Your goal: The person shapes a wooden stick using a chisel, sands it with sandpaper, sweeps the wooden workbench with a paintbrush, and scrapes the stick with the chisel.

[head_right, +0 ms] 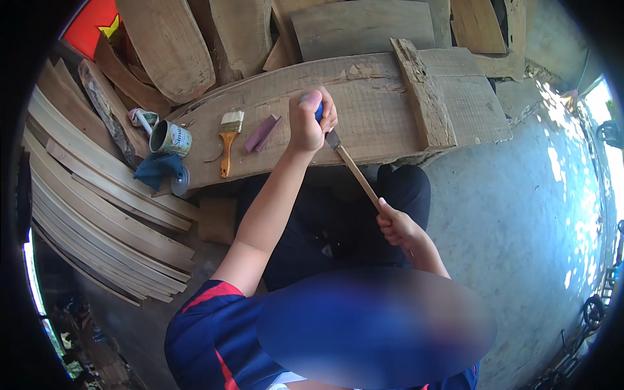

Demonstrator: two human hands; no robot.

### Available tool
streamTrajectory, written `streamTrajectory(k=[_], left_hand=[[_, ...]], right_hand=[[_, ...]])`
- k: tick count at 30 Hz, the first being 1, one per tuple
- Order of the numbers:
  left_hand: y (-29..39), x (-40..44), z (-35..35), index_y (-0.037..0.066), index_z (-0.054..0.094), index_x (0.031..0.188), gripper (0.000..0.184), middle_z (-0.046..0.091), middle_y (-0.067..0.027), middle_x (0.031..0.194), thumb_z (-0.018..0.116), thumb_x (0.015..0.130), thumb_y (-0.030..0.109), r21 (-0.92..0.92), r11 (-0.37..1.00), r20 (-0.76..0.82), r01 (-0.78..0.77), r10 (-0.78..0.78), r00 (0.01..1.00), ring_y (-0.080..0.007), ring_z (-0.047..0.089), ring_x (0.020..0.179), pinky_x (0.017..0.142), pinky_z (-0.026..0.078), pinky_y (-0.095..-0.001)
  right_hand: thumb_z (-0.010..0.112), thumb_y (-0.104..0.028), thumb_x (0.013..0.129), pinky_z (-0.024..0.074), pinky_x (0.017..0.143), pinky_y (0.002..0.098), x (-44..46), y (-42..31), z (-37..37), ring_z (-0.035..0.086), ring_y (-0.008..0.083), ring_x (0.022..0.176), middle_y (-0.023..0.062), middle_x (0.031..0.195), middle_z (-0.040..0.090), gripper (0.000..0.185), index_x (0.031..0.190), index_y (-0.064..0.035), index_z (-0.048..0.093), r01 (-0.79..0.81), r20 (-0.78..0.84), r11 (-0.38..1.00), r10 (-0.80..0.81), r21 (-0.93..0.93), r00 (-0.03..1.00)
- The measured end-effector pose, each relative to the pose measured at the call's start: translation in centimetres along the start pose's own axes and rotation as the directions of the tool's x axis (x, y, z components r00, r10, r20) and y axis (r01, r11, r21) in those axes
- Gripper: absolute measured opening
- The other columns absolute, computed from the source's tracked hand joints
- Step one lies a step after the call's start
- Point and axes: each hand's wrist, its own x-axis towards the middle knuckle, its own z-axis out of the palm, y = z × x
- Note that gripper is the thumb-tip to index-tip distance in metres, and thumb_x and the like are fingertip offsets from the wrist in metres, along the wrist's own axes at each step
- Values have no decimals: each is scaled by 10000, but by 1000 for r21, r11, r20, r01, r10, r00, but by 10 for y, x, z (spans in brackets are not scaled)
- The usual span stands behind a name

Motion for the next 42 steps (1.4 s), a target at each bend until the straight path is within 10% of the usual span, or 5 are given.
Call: streamTrajectory(k=[10,24,28,35,42], left_hand=[[19,9,-3,70,388,583,420,318,3,439,418,855,389,6,1000,29,20,-21,999,-80,272,361,374,232,-237],[-11,-57,-65,105,459,720,457,462,-28,634,420,889,528,-207,867,-664,-452,215,716,-147,432,608,634,366,-307],[-27,-123,-97,61,491,833,397,526,-87,909,403,932,436,101,971,-712,-215,221,666,-186,485,891,853,367,-331],[9,-209,-88,22,583,1108,318,597,-50,752,671,827,144,279,804,-506,525,-342,792,-77,570,575,477,434,-188],[-12,-216,-64,-4,504,1027,282,581,-86,722,618,858,190,713,485,-201,506,-550,811,-152,593,623,585,475,-290]], right_hand=[[401,-537,916,316,467,370,-27,-18,23,341,150,473,89,477,341,673,593,52,424,212,-371,617,-676,-758,637],[357,-573,916,137,358,194,-14,9,7,163,32,388,-93,525,232,442,778,-156,409,241,-191,969,-229,44,955],[329,-537,938,162,350,177,-6,18,-1,195,27,400,-64,540,267,438,775,-137,397,202,-28,947,-201,249,979],[320,-518,948,178,352,171,-2,23,14,208,26,404,-62,545,273,444,756,-125,395,256,-63,939,-248,230,967],[385,-397,964,313,391,314,18,28,24,381,240,399,86,536,439,422,722,-54,431,339,-397,638,-728,-691,559]])
